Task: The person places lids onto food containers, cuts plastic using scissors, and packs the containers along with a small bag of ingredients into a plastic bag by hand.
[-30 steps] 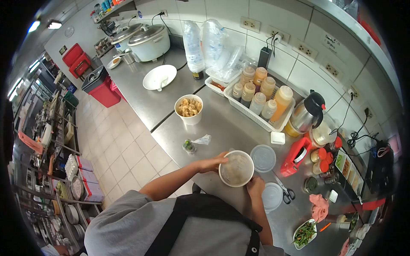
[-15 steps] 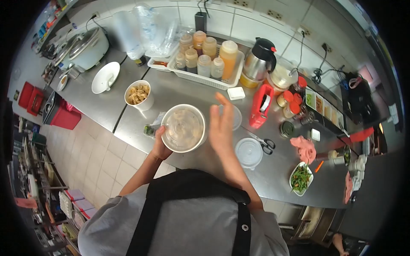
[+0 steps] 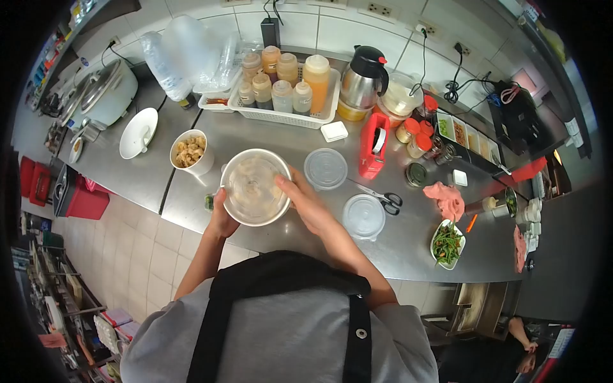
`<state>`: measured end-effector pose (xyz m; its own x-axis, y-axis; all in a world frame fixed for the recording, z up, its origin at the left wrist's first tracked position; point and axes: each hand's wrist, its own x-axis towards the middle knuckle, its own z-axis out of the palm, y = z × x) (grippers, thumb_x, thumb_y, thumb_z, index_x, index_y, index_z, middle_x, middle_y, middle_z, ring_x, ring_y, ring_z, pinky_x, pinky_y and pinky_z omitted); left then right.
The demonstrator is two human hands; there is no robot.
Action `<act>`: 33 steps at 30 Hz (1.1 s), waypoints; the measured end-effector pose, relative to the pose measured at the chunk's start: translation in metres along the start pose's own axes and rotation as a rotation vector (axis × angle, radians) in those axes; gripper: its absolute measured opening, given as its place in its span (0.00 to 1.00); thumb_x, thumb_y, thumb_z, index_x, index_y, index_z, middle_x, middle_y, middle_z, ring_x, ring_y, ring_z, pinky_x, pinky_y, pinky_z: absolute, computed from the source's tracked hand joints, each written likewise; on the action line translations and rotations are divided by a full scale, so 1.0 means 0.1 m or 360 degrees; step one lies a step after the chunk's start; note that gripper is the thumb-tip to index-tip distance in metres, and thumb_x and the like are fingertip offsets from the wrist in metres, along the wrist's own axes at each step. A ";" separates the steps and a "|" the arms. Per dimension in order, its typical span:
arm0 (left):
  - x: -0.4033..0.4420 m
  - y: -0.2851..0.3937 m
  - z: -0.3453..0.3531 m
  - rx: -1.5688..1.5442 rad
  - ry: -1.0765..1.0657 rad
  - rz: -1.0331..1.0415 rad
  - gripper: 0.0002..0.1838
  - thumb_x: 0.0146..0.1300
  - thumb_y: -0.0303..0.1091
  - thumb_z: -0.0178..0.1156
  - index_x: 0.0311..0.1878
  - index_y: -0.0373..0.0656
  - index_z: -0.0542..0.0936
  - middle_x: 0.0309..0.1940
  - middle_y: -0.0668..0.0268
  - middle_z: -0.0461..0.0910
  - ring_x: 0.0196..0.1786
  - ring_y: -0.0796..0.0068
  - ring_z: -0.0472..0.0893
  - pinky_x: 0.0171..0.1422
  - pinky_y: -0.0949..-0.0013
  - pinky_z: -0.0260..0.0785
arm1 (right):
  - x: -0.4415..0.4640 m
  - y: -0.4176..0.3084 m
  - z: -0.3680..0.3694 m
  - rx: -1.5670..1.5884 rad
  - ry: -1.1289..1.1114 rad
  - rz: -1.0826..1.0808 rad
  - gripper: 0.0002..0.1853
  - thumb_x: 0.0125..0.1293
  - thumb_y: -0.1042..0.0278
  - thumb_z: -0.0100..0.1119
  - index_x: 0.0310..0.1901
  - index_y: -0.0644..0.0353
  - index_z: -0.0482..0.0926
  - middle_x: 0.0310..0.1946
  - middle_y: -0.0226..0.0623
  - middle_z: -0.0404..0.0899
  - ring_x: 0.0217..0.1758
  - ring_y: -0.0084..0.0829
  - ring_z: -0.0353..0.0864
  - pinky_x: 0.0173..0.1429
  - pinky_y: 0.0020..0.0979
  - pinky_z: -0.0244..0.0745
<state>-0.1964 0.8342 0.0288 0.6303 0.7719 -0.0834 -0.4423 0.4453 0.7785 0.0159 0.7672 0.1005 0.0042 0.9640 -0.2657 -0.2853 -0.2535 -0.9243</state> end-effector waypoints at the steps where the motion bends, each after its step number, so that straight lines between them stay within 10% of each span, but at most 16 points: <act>1: -0.02 -0.02 -0.06 0.0075 -0.0037 -0.0054 0.46 0.64 0.65 0.52 0.73 0.39 0.57 0.68 0.57 0.66 0.70 0.63 0.66 0.74 0.55 0.58 | 0.03 0.04 -0.05 0.0080 -0.0072 0.0037 0.39 0.69 0.40 0.52 0.70 0.63 0.58 0.64 0.43 0.66 0.66 0.32 0.66 0.66 0.34 0.63; 9: -0.02 -0.34 -0.30 0.0635 0.0490 -0.0237 0.33 0.73 0.54 0.48 0.73 0.42 0.59 0.64 0.60 0.69 0.65 0.67 0.71 0.66 0.61 0.64 | 0.65 0.82 -0.42 0.0127 -0.0162 0.0376 0.37 0.68 0.36 0.50 0.65 0.61 0.68 0.59 0.35 0.73 0.62 0.29 0.70 0.66 0.34 0.63; 13: 0.03 -0.48 -0.22 0.1199 0.1003 -0.0138 0.42 0.65 0.41 0.63 0.75 0.40 0.52 0.64 0.54 0.64 0.62 0.62 0.71 0.63 0.62 0.66 | 0.69 0.47 -0.80 -0.1527 0.0709 -0.0468 0.24 0.65 0.46 0.59 0.49 0.60 0.82 0.46 0.41 0.81 0.52 0.31 0.78 0.58 0.35 0.70; 15: 0.02 -0.39 0.08 0.1849 0.0978 0.0364 0.46 0.57 0.32 0.67 0.74 0.37 0.50 0.64 0.46 0.61 0.62 0.51 0.70 0.64 0.57 0.65 | 0.71 0.30 -1.36 -0.0931 0.1371 -0.0881 0.13 0.63 0.60 0.61 0.39 0.63 0.82 0.35 0.44 0.83 0.39 0.32 0.83 0.45 0.34 0.75; 17: 0.02 -0.21 0.52 0.2468 0.0818 0.0928 0.43 0.56 0.30 0.65 0.72 0.32 0.54 0.62 0.41 0.61 0.62 0.42 0.69 0.66 0.53 0.63 | 0.66 0.39 -2.09 -0.1253 0.2216 -0.0449 0.17 0.62 0.54 0.59 0.41 0.61 0.81 0.52 0.52 0.76 0.59 0.44 0.73 0.58 0.45 0.70; 20: 0.29 -0.27 0.85 0.2059 0.0306 0.1069 0.37 0.55 0.28 0.62 0.69 0.35 0.61 0.61 0.44 0.64 0.62 0.41 0.68 0.67 0.53 0.62 | 0.76 0.45 -2.59 -0.1154 0.1853 0.0269 0.25 0.60 0.44 0.60 0.49 0.58 0.81 0.62 0.54 0.69 0.69 0.51 0.62 0.64 0.54 0.64; 23: 0.75 -0.40 1.25 0.1920 -0.0248 0.0720 0.25 0.60 0.30 0.60 0.61 0.40 0.71 0.58 0.54 0.72 0.58 0.54 0.74 0.62 0.58 0.66 | 0.94 0.65 -2.81 -0.1228 0.1693 0.0129 0.24 0.61 0.46 0.63 0.44 0.62 0.84 0.48 0.48 0.80 0.53 0.41 0.77 0.59 0.40 0.70; 26: 1.42 -0.86 1.32 0.1620 -0.0626 -0.0033 0.19 0.67 0.38 0.56 0.59 0.42 0.75 0.55 0.61 0.77 0.54 0.66 0.77 0.58 0.63 0.69 | 0.64 0.40 -2.66 -0.0527 0.1155 -0.0084 0.18 0.61 0.57 0.67 0.42 0.64 0.84 0.56 0.48 0.75 0.59 0.36 0.74 0.61 0.34 0.68; 29: 1.87 -1.16 1.43 0.0993 -0.0427 -0.0940 0.21 0.70 0.46 0.52 0.57 0.43 0.76 0.56 0.64 0.78 0.56 0.69 0.77 0.60 0.63 0.69 | -0.35 0.35 -2.04 -0.0740 0.1315 -0.0580 0.18 0.61 0.57 0.69 0.40 0.67 0.83 0.48 0.41 0.80 0.51 0.30 0.78 0.55 0.30 0.72; 33: 2.38 -1.56 1.34 0.0728 -0.0445 -0.1147 0.25 0.68 0.55 0.52 0.56 0.44 0.78 0.55 0.65 0.78 0.55 0.71 0.77 0.61 0.63 0.69 | -2.10 0.28 -1.11 -0.0953 0.0729 -0.0239 0.04 0.61 0.75 0.64 0.30 0.63 0.79 0.41 0.35 0.81 0.49 0.28 0.80 0.56 0.31 0.71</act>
<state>0.1079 0.8883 -0.0291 0.8155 0.2098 -0.5394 0.3804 0.5082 0.7727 0.1136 0.5488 0.0994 0.4355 0.8955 -0.0920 0.3166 -0.2480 -0.9156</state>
